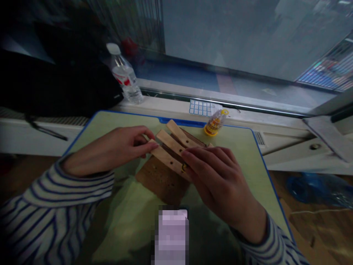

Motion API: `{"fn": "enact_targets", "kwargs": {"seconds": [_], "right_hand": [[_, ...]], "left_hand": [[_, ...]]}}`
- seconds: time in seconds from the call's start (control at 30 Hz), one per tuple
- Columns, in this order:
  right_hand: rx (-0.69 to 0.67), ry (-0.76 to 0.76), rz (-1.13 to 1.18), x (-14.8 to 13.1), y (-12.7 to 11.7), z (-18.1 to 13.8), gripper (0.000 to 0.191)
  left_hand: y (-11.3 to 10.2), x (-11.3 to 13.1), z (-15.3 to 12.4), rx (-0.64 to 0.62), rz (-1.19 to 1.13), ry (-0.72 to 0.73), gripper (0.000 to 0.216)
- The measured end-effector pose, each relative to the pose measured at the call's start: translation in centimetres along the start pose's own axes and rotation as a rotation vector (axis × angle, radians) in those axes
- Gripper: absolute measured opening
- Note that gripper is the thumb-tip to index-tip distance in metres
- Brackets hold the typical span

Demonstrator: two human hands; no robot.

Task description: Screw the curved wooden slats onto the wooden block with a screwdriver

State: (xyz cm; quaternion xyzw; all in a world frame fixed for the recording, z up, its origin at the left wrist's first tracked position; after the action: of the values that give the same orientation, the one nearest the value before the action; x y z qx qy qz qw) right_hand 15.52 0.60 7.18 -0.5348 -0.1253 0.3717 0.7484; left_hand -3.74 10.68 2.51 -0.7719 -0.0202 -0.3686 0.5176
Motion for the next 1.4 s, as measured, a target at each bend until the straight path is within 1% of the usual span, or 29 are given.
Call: {"fn": "enact_targets", "kwargs": {"seconds": [0.1, 0.2, 0.27, 0.37, 0.43, 0.47, 0.53, 0.57, 0.63, 0.7, 0.73, 0.77, 0.8, 0.87, 0.93, 0.97, 1.07, 1.13, 1.2, 1.23, 1.33, 1.4], "right_hand": [[-0.006, -0.002, 0.013, -0.1, 0.0, 0.1, 0.044], [0.000, 0.005, 0.025, -0.1, -0.1, 0.1, 0.044], [0.007, 0.010, 0.032, -0.1, -0.1, 0.1, 0.045], [-0.004, 0.007, 0.041, -0.1, -0.1, 0.0, 0.046], [-0.019, 0.006, 0.044, -0.1, -0.1, -0.1, 0.047], [-0.028, 0.013, 0.044, 0.0, -0.1, -0.1, 0.046], [-0.043, 0.028, 0.047, 0.1, -0.1, -0.2, 0.045], [-0.051, 0.037, 0.050, 0.1, -0.1, -0.2, 0.045], [-0.067, 0.053, 0.060, 0.1, -0.2, -0.3, 0.044], [-0.083, 0.066, 0.068, 0.2, -0.3, -0.4, 0.044], [-0.096, 0.070, 0.066, 0.3, -0.3, -0.5, 0.045], [-0.108, 0.075, 0.060, 0.4, -0.3, -0.6, 0.045], [-0.124, 0.074, 0.049, 0.5, -0.3, -0.6, 0.046], [-0.117, 0.055, 0.021, 0.6, -0.5, -0.8, 0.048], [-0.100, 0.047, 0.002, 0.8, -0.9, -1.0, 0.049], [-0.108, 0.054, -0.003, 1.0, -0.9, -1.1, 0.049], [-0.154, 0.076, -0.019, 1.2, -0.9, -1.5, 0.050], [-0.172, 0.080, -0.013, 1.3, -0.9, -1.8, 0.050], [-0.194, 0.129, 0.029, 1.8, -0.7, -2.0, 0.054], [-0.180, 0.093, 0.048, 1.7, -0.7, -1.9, 0.053], [-0.165, 0.054, 0.076, 1.7, -0.5, -1.5, 0.052], [-0.060, 0.055, 0.076, 1.8, -0.9, -1.1, 0.050]], "left_hand": [[0.0, -0.3, -0.2, -0.018, -0.053, -0.005, 0.035], [0.3, -1.3, -0.6, -0.055, -0.122, -0.007, 0.043], [0.9, -2.1, -1.0, -0.103, -0.102, -0.023, 0.047], [2.4, -2.8, -1.7, -0.204, -0.063, -0.029, 0.041], [3.0, -2.6, -2.0, -0.189, -0.124, 0.000, 0.039], [3.5, -2.2, -2.1, -0.215, -0.179, 0.029, 0.038], [4.2, -1.5, -2.2, -0.221, -0.252, 0.067, 0.039], [4.4, -1.3, -2.3, -0.197, -0.252, 0.067, 0.040], [4.8, -1.5, -2.6, -0.134, -0.200, 0.022, 0.039], [5.3, -2.2, -3.3, -0.058, -0.150, -0.060, 0.038], [5.8, -2.6, -3.7, -0.050, -0.134, -0.099, 0.039], [6.1, -2.9, -4.2, -0.008, -0.125, -0.132, 0.040], [6.6, -3.1, -4.6, 0.003, -0.126, -0.145, 0.041], [7.5, -2.9, -5.3, -0.013, -0.132, -0.114, 0.040], [7.8, -2.7, -5.7, 0.017, -0.131, -0.109, 0.037], [7.8, -2.5, -5.9, 0.045, -0.128, -0.113, 0.035], [7.3, -2.1, -6.2, 0.191, -0.173, -0.112, 0.031], [7.2, -1.8, -6.2, 0.273, -0.260, -0.083, 0.033], [7.5, -1.7, -6.1, 0.315, -0.354, -0.046, 0.036], [7.7, -1.7, -6.0, 0.317, -0.398, -0.029, 0.037], [8.3, -1.7, -5.7, 0.311, -0.502, 0.003, 0.038], [8.4, -1.9, -5.7, 0.319, -0.528, -0.009, 0.036]]}}
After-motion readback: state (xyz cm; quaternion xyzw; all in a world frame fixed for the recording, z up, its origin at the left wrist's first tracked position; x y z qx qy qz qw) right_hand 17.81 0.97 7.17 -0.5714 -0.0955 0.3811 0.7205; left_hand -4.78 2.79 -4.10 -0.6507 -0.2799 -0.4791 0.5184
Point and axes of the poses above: each hand's wrist, its own z-axis towards the middle knuckle, its own y-axis out of the palm, x = y × z, the point moved 6 cm from there along z, towards the middle knuckle, and after that the axes turned 9 degrees about -x, right-handed, at the moved point
